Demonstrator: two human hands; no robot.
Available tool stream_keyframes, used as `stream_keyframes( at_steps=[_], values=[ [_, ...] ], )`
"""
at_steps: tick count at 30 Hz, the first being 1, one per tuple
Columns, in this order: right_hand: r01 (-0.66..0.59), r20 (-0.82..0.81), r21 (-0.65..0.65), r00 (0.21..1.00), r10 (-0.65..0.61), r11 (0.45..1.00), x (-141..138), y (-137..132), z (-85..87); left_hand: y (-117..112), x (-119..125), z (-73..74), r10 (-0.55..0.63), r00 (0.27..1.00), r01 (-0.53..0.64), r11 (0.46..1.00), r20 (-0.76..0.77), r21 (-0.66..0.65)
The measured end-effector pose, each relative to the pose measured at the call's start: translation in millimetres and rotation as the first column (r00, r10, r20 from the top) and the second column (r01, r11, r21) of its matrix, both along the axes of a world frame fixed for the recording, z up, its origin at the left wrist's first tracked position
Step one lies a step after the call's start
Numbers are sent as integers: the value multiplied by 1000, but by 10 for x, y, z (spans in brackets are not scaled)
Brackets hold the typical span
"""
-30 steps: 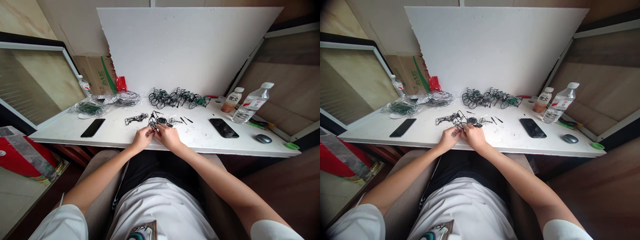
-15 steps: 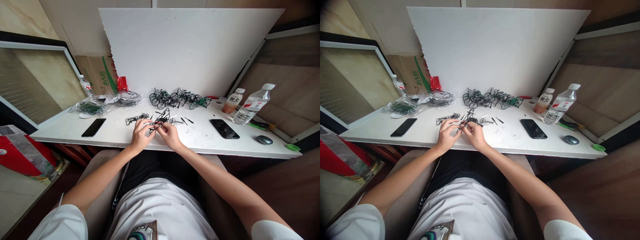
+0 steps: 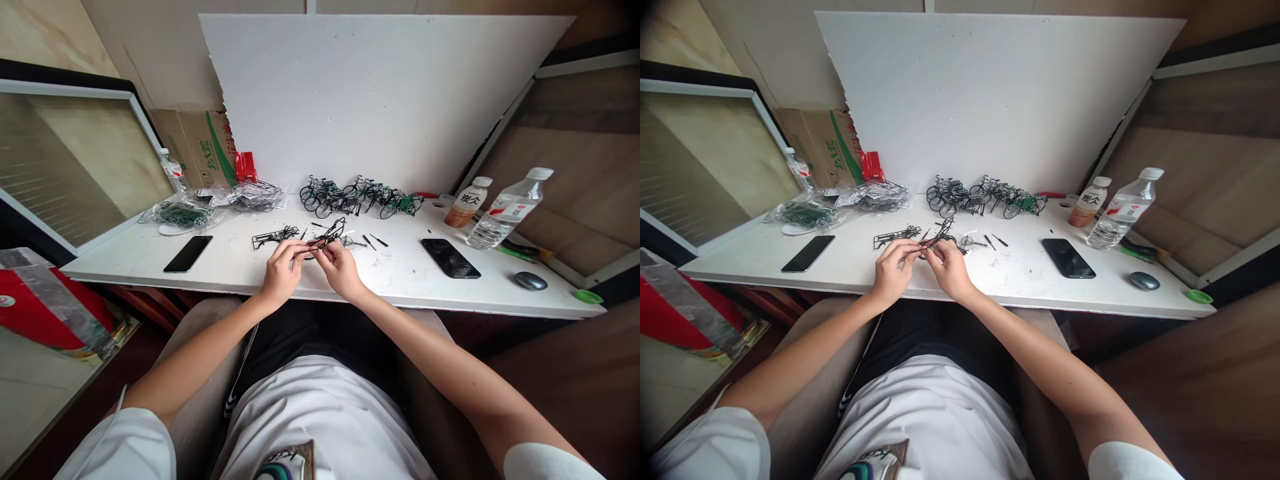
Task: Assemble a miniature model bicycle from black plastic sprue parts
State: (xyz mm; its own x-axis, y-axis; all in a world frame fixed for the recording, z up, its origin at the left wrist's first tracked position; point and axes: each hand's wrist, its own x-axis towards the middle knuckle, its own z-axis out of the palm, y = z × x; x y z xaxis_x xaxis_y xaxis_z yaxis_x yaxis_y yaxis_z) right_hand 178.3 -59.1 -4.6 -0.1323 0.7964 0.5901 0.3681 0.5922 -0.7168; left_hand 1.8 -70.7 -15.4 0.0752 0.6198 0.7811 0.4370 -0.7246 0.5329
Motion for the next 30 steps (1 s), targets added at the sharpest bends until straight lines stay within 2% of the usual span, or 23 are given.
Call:
stream_keyframes(
  at_steps=[5,8,11,15,18,21,24,27,30],
  values=[
    [-49,-20,-38,999,48,998,2,21,-58,42,24,-7,-26,991,45,988,128,-147],
    [-92,-53,-59,995,89,994,-9,-7,-24,91,30,-40,-54,965,126,953,255,-275],
    [-114,-96,-120,990,102,986,-12,-38,22,132,26,-58,-52,949,174,908,311,-381],
    [-56,-144,-186,989,29,981,10,-17,15,114,42,-64,-100,957,195,917,274,-348],
    [21,-168,-136,985,-44,990,48,33,-9,30,80,-36,-147,958,229,909,248,-348],
    [124,-53,45,991,-121,991,104,59,15,-68,105,34,-173,951,267,878,255,-398],
    [166,206,205,956,-208,965,161,47,75,-104,98,101,-186,931,310,858,314,-411],
    [132,432,266,869,-241,955,194,35,107,-48,77,112,-160,906,326,856,393,-402],
    [97,493,262,842,-220,960,216,60,94,59,55,73,-124,896,329,830,427,-450]
  ],
)
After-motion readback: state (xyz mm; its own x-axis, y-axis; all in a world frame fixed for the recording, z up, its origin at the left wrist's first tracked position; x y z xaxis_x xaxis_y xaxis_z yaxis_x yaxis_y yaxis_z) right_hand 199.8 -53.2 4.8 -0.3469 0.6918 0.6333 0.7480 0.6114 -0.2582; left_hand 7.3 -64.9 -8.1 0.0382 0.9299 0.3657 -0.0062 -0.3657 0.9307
